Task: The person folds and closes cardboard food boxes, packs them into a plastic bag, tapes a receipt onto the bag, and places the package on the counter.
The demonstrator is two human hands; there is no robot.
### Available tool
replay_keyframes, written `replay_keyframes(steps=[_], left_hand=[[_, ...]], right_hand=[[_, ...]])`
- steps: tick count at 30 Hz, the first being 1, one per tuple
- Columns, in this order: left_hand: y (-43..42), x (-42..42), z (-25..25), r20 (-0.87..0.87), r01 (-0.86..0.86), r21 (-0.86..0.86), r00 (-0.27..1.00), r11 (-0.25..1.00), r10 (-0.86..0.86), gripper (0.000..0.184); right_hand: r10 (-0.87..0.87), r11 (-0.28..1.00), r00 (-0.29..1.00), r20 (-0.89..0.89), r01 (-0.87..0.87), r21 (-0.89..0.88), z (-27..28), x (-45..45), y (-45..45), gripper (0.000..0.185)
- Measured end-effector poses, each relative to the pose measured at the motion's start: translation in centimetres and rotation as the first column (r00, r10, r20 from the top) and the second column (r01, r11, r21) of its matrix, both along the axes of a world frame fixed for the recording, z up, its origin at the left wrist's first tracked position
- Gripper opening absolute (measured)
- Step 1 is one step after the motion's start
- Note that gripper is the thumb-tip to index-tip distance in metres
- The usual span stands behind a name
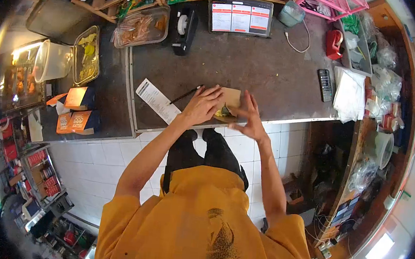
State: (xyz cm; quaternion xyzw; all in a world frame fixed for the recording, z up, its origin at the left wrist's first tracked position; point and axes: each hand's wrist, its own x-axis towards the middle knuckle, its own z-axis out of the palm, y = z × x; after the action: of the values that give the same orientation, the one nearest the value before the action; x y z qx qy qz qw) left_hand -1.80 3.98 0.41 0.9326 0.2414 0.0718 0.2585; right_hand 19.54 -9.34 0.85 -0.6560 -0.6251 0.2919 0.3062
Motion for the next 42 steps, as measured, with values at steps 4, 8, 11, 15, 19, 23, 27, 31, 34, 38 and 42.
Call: replay_keyframes(steps=[4, 8, 11, 15, 19, 23, 27, 31, 34, 38, 42], left_hand=[[-0.5, -0.1, -0.8, 0.077, -0.037, -0.081, 0.996, 0.996, 0.043, 0.038], [-0.1, -0.3, -2.3, 0.1, -0.025, -0.131, 0.994, 0.991, 0.038, 0.04], [0.4, -0.1, -2.3, 0.13, -0.043, -0.2, 0.989, 0.979, 0.07, 0.04], [-0.7, 0.9, -1.1, 0.219, -0.115, -0.224, 0.962, 0.968, 0.165, 0.039], [-1.4, 1.0, -2.7, 0.29, -0.161, -0.228, 0.93, 0.96, 0.225, 0.036], [-2.0, 1.1, -2.7, 0.286, -0.188, -0.186, 0.928, 0.964, 0.237, 0.035], [-1.9, 1.1, -2.9, 0.296, -0.197, -0.126, 0.928, 0.972, 0.227, 0.031], [-1.2, 0.7, -1.9, 0.307, -0.14, -0.192, 0.931, 0.971, 0.195, 0.029], [0.0, 0.9, -1.3, 0.313, -0.09, -0.231, 0.936, 0.969, 0.161, 0.026], [1.0, 1.1, 0.0, 0.28, -0.076, -0.233, 0.95, 0.969, 0.142, 0.022], [1.1, 1.9, -0.8, 0.358, -0.132, -0.269, 0.906, 0.954, 0.227, 0.015]], right_hand=[[-0.282, 0.958, 0.947, -0.155, 0.288, 0.017, -3.7, -2.8, -2.0, 0.039], [-0.572, 0.794, 0.663, -0.482, 0.594, -0.126, -5.8, -5.6, 0.5, 0.023], [-0.59, 0.725, 0.567, -0.574, 0.685, -0.069, -5.5, -6.4, 1.5, 0.026], [-0.709, 0.662, 0.615, -0.343, 0.749, -0.024, -6.0, -6.3, 1.2, 0.031], [-0.752, 0.627, 0.476, -0.455, 0.729, -0.274, -7.5, -6.0, 0.5, 0.039], [-0.771, 0.62, 0.56, -0.303, 0.769, -0.157, -8.1, -5.9, 0.8, 0.047], [-0.713, 0.699, 0.691, -0.119, 0.712, -0.056, -5.2, -6.2, 0.6, 0.042], [-0.727, 0.681, 0.686, 0.042, 0.711, 0.178, -2.4, -7.0, 0.5, 0.043], [-0.589, 0.803, 0.799, 0.125, 0.559, 0.209, -3.1, -6.8, 0.2, 0.042], [-0.567, 0.817, 0.82, -0.078, 0.572, 0.071, -4.1, -6.5, 0.2, 0.034], [-0.625, 0.765, 0.73, -0.276, 0.644, -0.029, -5.4, -6.6, 0.7, 0.03]])
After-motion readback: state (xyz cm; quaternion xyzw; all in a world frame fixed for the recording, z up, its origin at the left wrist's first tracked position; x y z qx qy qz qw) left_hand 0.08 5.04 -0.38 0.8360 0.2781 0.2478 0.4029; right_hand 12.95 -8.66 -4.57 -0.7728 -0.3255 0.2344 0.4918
